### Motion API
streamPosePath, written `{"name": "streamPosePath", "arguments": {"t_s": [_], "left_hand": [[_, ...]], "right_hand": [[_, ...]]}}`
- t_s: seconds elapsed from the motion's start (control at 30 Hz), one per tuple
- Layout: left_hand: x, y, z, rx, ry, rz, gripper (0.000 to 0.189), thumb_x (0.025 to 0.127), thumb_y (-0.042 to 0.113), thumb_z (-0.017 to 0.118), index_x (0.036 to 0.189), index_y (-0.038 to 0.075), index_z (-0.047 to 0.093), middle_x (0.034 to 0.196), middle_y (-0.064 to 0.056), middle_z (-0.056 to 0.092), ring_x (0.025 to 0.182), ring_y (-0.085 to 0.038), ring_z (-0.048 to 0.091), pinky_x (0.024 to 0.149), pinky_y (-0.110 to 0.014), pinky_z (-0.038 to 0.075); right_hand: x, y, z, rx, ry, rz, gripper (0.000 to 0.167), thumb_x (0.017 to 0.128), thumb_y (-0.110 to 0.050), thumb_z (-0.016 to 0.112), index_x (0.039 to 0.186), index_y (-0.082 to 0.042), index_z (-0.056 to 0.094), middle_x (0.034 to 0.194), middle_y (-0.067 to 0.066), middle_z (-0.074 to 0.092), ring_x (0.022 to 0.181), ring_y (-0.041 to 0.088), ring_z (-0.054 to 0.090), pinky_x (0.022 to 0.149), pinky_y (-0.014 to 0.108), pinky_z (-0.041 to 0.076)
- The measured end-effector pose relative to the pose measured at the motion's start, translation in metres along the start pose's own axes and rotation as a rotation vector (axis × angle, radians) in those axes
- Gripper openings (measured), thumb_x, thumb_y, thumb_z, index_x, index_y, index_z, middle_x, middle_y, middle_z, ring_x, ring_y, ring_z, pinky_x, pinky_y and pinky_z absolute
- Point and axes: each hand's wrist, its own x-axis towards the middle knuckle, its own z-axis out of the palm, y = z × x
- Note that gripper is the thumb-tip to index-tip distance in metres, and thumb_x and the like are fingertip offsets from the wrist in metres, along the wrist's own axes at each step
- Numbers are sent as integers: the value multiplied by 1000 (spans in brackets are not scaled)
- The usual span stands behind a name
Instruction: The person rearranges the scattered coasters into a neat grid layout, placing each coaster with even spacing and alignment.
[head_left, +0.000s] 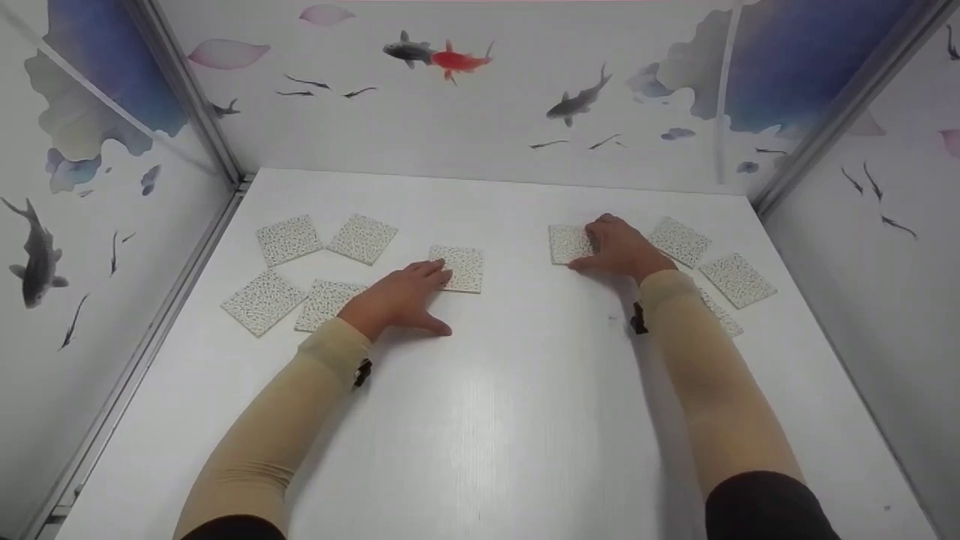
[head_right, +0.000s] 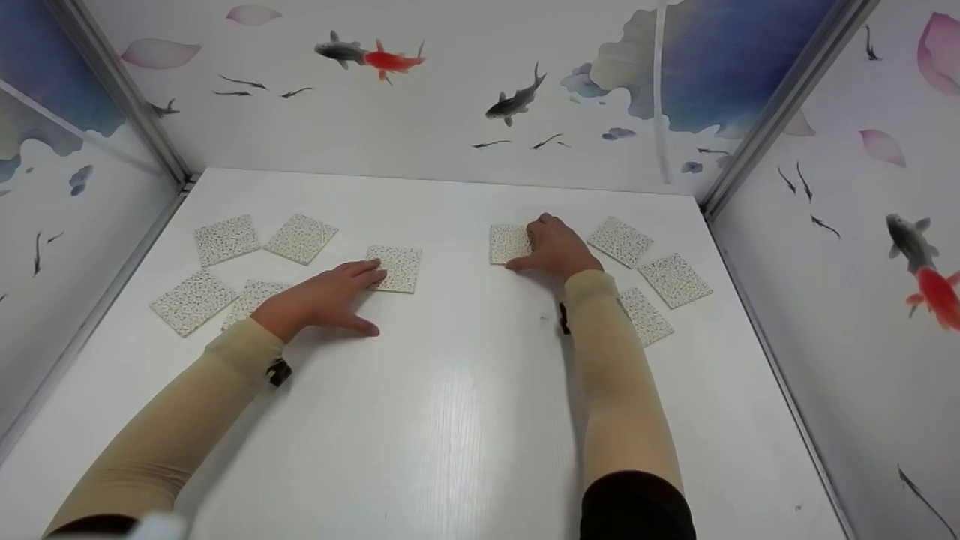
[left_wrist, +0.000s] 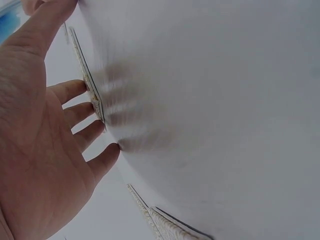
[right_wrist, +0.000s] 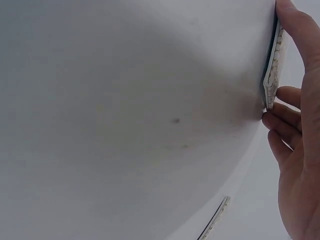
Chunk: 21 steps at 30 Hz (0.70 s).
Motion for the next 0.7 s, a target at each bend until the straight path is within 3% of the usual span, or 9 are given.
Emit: {"name": "streamPosePath", "arguments": {"t_s": [0.1, 0.43, 0.6, 0.7], "left_hand": [[2, -2, 2, 1, 1, 7, 116, 91, 66, 83, 177, 13, 26, 185, -9, 15, 171, -33, 12, 136, -53, 20], [3, -3, 2, -2, 3, -1, 117, 90, 67, 83, 177, 15, 26, 186, -8, 14, 171, -32, 11, 136, -53, 19], [3, -3, 3, 2, 0, -1, 117, 91, 68, 83, 178, 15, 25, 186, -7, 13, 171, -32, 11, 137, -52, 18], [2, -3, 3, 2, 0, 3, 117, 91, 67, 82, 177, 14, 25, 186, -8, 13, 171, -33, 11, 137, -52, 18]], "right_hand": [[0, 1, 1, -53, 4, 1, 100, 87, -69, 86, 152, 3, 58, 152, 22, 52, 145, 42, 48, 127, 57, 37], [-4, -3, 3, -57, 33, 38, 120, 84, -79, 81, 161, 7, 49, 161, 25, 47, 151, 44, 44, 129, 57, 35], [-8, -10, 5, -68, 78, -4, 114, 86, -75, 83, 158, 7, 52, 156, 24, 50, 146, 43, 49, 126, 57, 40], [-13, -18, 8, -75, 111, -25, 103, 86, -71, 85, 149, 7, 60, 148, 22, 53, 135, 41, 54, 120, 56, 46]]}}
